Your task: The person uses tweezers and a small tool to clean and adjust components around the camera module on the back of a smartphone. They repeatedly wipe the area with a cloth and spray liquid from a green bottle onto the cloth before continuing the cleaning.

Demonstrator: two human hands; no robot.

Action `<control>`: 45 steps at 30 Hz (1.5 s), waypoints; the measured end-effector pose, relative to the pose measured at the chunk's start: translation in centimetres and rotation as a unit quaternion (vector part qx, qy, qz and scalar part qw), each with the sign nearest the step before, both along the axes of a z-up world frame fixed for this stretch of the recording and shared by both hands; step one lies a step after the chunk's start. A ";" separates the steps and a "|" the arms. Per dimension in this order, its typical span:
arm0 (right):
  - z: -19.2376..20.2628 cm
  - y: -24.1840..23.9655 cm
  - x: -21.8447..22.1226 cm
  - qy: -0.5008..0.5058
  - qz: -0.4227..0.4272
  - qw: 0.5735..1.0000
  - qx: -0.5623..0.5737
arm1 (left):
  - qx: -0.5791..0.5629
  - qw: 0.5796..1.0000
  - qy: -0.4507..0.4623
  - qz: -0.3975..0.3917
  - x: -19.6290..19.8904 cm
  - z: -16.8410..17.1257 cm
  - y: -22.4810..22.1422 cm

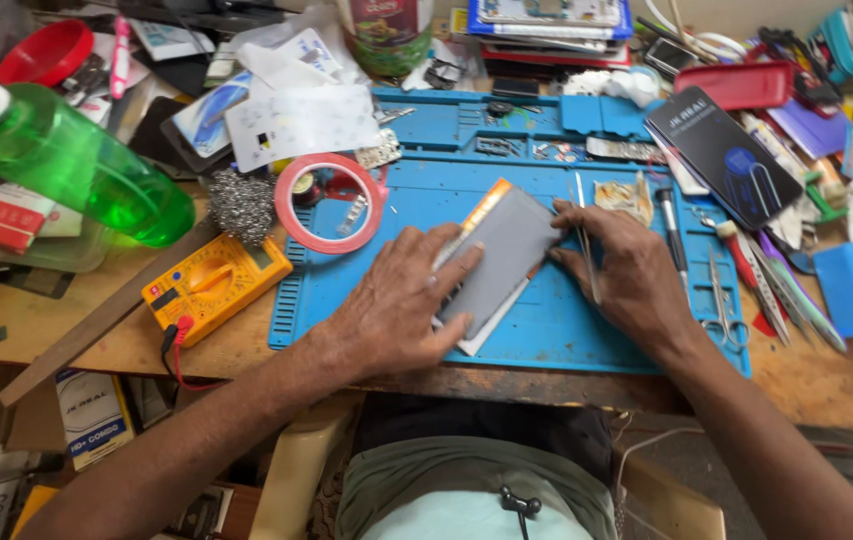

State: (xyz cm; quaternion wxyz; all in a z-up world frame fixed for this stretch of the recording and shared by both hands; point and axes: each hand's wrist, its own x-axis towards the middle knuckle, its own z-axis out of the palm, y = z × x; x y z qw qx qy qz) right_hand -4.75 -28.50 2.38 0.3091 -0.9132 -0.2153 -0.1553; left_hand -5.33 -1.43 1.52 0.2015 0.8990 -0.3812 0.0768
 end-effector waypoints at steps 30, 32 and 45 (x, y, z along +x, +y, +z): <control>-0.1 -7.0 0.6 -0.015 -0.187 0.972 -0.141 | -0.128 0.989 -0.067 -0.034 -0.6 2.8 -0.3; 1.0 -6.1 2.2 0.007 -0.161 0.971 -0.175 | -0.131 0.988 -0.065 -0.040 -1.1 3.3 -0.3; 2.1 1.7 0.7 0.296 0.105 0.850 0.422 | -0.438 0.845 0.308 0.003 0.4 2.9 -2.6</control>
